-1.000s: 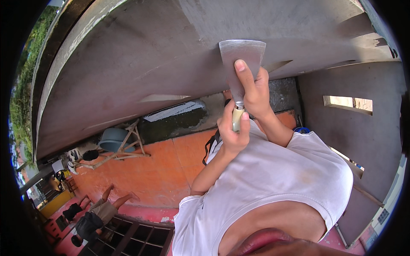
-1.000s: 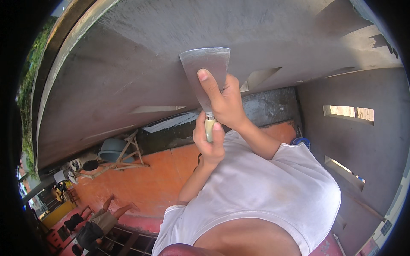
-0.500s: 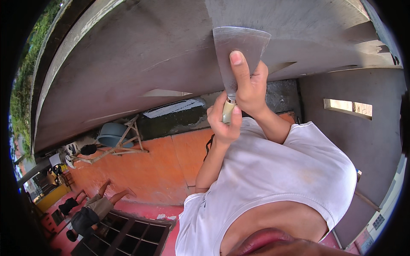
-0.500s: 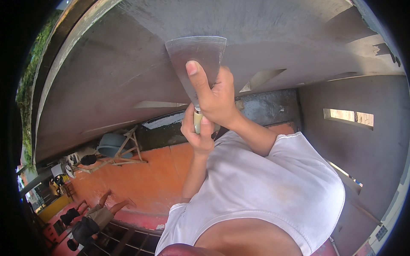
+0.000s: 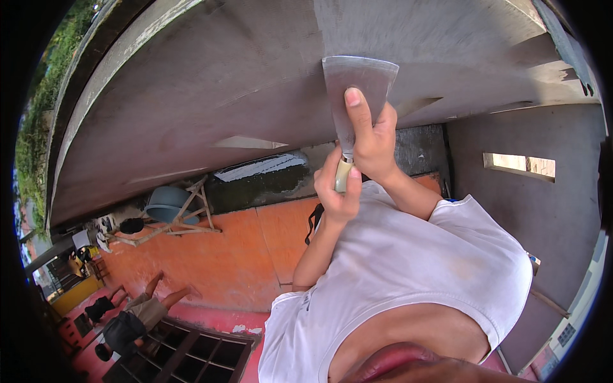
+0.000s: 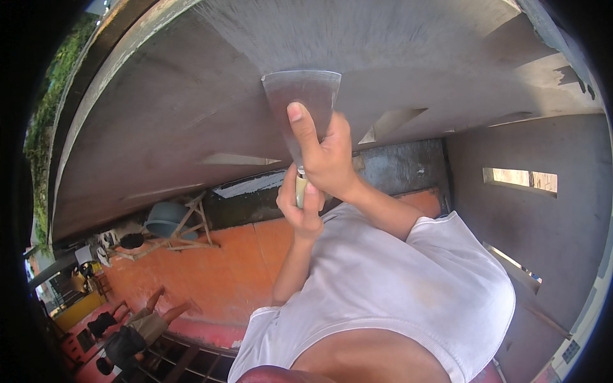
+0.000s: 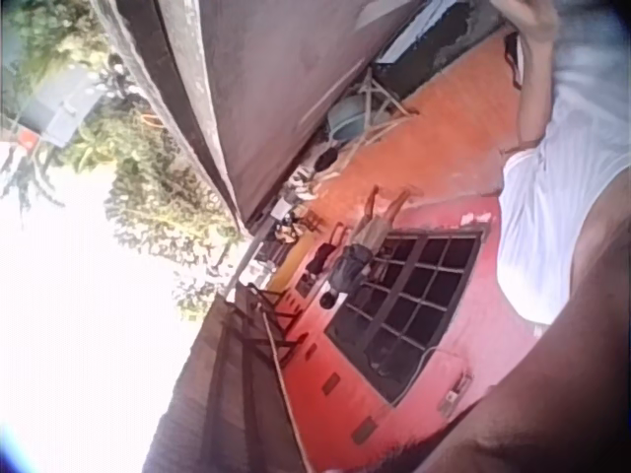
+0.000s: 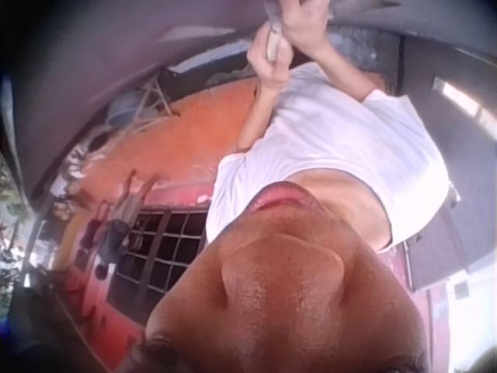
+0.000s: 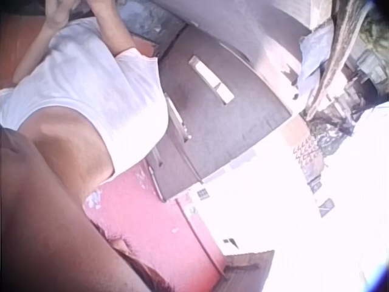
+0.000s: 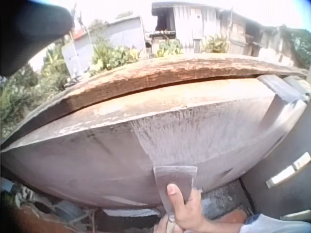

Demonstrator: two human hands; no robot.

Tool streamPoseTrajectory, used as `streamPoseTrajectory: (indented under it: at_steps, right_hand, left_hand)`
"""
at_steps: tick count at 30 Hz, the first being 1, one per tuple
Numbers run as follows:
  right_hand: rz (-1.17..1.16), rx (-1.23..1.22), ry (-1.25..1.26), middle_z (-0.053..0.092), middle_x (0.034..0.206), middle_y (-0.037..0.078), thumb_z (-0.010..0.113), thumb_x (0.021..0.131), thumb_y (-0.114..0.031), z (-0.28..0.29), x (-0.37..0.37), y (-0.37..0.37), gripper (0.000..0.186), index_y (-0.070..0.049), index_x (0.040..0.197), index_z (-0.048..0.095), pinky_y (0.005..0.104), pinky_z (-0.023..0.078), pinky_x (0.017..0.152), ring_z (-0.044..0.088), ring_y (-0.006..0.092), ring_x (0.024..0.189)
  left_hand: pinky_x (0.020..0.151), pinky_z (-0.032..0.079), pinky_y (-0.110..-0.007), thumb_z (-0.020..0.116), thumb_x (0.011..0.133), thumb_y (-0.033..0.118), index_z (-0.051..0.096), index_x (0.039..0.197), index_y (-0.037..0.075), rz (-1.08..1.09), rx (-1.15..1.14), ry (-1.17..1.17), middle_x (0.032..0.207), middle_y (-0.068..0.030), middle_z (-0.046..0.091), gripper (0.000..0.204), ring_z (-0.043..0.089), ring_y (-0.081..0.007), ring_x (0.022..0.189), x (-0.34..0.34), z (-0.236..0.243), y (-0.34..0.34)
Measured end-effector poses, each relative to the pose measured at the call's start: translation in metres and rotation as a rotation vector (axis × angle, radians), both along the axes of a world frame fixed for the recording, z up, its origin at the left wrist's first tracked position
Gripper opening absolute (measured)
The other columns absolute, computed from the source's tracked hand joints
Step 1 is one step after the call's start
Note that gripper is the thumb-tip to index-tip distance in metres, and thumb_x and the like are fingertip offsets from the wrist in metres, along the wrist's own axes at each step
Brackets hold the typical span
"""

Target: The person uses a trowel to apply and smooth plaster on a ceiling. They repeatedly scoop material from a bucket and spread it across the surface, working in sections to even out the finish.

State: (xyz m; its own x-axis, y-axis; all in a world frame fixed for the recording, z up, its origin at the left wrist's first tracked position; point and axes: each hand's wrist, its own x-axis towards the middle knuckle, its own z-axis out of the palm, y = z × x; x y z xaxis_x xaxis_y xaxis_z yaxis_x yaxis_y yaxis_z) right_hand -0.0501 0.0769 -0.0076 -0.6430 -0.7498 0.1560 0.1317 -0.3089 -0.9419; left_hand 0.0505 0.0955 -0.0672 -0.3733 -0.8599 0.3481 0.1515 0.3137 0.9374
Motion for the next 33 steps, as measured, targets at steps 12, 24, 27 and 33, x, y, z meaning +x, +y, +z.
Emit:
streamPoseTrajectory:
  at_steps: [12,24,27,33]
  right_hand:
    - [0.013,-0.156,0.021,0.056,0.072,-0.001,0.051,0.098,-0.034,0.026,0.005,-0.015,0.033,-0.004,0.084,0.057,0.0234,0.036,0.053,0.046,0.0059,0.061]
    - [0.028,-0.089,-0.028,0.055,0.072,0.0,0.049,0.099,-0.035,-0.001,0.017,-0.007,0.034,-0.005,0.084,0.056,0.0238,0.038,0.051,0.048,0.0065,0.06]
    - [0.016,-0.037,-0.001,0.054,0.069,0.0,0.049,0.098,-0.036,-0.003,0.016,-0.005,0.035,-0.005,0.083,0.055,0.0239,0.038,0.048,0.048,0.0065,0.057]
    - [0.128,0.024,-0.032,0.053,0.067,0.0,0.052,0.097,-0.034,-0.015,0.006,0.003,0.033,-0.005,0.081,0.054,0.0239,0.037,0.046,0.047,0.0062,0.056]
  left_hand:
    - [0.057,0.046,-0.025,0.059,0.082,0.016,0.057,0.111,-0.011,0.028,-0.089,-0.072,0.073,-0.0115,0.063,0.039,0.059,-0.0144,0.059,0.011,0.042,-0.023]
    - [0.055,0.044,-0.024,0.057,0.083,0.015,0.057,0.111,-0.011,-0.032,0.009,-0.057,0.069,-0.0088,0.062,0.038,0.058,-0.012,0.057,0.03,0.032,-0.014]
    - [0.054,0.044,-0.025,0.057,0.084,0.015,0.056,0.113,-0.01,-0.036,0.064,-0.014,0.07,-0.0091,0.062,0.039,0.057,-0.0135,0.056,0.022,0.019,-0.008]
    - [0.054,0.044,-0.026,0.058,0.084,0.016,0.056,0.112,-0.011,-0.037,0.033,-0.014,0.07,-0.01,0.061,0.039,0.057,-0.0148,0.056,0.018,0.0,-0.004]
